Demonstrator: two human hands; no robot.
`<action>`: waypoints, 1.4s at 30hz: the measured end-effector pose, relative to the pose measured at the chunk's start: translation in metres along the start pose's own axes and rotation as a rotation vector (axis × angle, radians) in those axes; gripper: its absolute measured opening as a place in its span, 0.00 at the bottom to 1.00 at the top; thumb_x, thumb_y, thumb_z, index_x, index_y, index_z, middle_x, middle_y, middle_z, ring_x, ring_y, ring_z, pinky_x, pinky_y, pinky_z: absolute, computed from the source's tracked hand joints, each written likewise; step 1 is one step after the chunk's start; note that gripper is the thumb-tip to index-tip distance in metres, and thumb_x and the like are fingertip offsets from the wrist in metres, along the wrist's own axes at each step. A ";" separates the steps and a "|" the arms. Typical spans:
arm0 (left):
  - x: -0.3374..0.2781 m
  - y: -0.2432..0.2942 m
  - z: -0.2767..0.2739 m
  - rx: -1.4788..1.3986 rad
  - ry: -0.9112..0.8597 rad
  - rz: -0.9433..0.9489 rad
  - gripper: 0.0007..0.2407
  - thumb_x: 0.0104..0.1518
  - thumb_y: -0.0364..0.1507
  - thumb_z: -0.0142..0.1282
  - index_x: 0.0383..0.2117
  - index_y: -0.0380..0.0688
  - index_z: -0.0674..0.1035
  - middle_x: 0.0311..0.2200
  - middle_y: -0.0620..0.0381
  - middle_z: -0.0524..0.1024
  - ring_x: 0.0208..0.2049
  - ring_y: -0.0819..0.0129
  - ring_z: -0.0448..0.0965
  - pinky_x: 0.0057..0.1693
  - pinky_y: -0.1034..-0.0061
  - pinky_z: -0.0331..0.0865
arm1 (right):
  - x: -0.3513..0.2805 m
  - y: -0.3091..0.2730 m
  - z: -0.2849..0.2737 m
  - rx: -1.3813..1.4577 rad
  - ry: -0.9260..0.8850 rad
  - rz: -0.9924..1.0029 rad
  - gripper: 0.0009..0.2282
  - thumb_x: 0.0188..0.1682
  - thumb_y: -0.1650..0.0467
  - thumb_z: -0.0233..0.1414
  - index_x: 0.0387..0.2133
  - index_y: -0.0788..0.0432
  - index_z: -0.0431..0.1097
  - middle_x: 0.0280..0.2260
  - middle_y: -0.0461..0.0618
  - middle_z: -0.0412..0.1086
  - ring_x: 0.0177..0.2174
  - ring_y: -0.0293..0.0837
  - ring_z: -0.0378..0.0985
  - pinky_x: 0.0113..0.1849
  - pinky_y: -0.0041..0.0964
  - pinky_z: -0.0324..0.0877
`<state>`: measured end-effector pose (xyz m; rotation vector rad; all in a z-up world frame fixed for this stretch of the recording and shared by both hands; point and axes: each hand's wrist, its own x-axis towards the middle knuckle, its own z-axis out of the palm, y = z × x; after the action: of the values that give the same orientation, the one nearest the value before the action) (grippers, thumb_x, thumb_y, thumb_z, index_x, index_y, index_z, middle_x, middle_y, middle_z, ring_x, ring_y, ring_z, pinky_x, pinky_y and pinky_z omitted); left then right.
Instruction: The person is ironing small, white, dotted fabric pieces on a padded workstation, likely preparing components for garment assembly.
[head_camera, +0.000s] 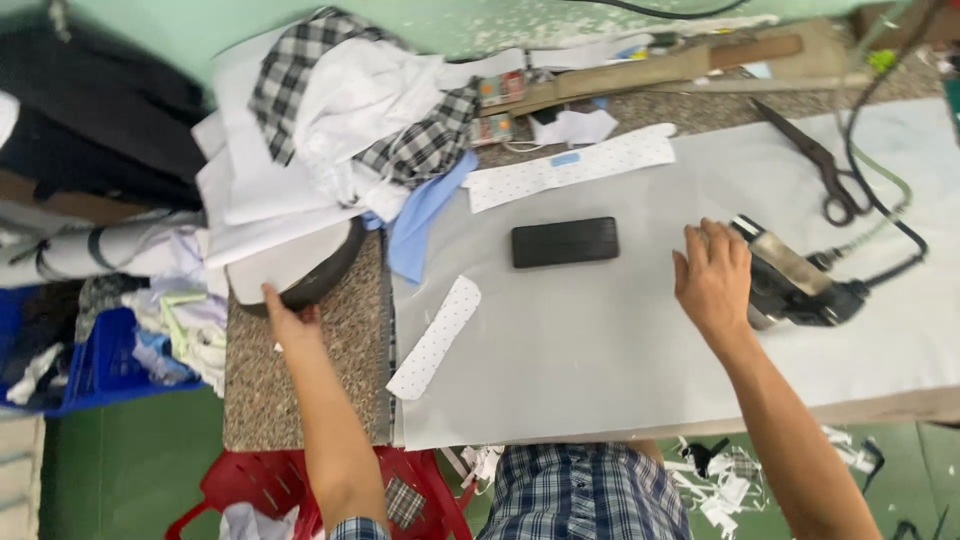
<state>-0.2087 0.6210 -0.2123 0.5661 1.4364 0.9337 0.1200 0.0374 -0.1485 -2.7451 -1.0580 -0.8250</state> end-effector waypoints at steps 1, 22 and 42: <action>-0.023 0.009 0.012 -0.204 -0.044 0.054 0.41 0.51 0.46 0.76 0.59 0.32 0.60 0.45 0.35 0.65 0.45 0.45 0.74 0.45 0.57 0.77 | -0.005 0.023 0.004 -0.083 -0.016 0.034 0.24 0.42 0.66 0.68 0.53 0.57 0.73 0.51 0.57 0.72 0.54 0.56 0.71 0.53 0.48 0.68; -0.524 -0.195 -0.059 -0.395 -0.056 0.285 0.27 0.51 0.37 0.61 0.60 0.43 0.74 0.58 0.51 0.77 0.59 0.58 0.78 0.63 0.62 0.75 | -0.012 0.152 0.058 0.174 -0.659 -0.074 0.07 0.47 0.79 0.44 0.38 0.60 0.59 0.19 0.51 0.68 0.15 0.53 0.71 0.17 0.46 0.65; -0.441 -0.213 0.069 1.572 -0.825 1.017 0.17 0.65 0.46 0.50 0.48 0.51 0.82 0.42 0.56 0.84 0.46 0.61 0.84 0.49 0.67 0.76 | -0.053 0.188 -0.048 0.152 -0.812 0.211 0.18 0.52 0.63 0.51 0.52 0.60 0.64 0.31 0.59 0.78 0.32 0.57 0.85 0.36 0.51 0.79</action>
<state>-0.0510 0.1599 -0.1252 2.6214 0.7638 -0.0557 0.1864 -0.1489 -0.1144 -3.0084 -0.8192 0.4332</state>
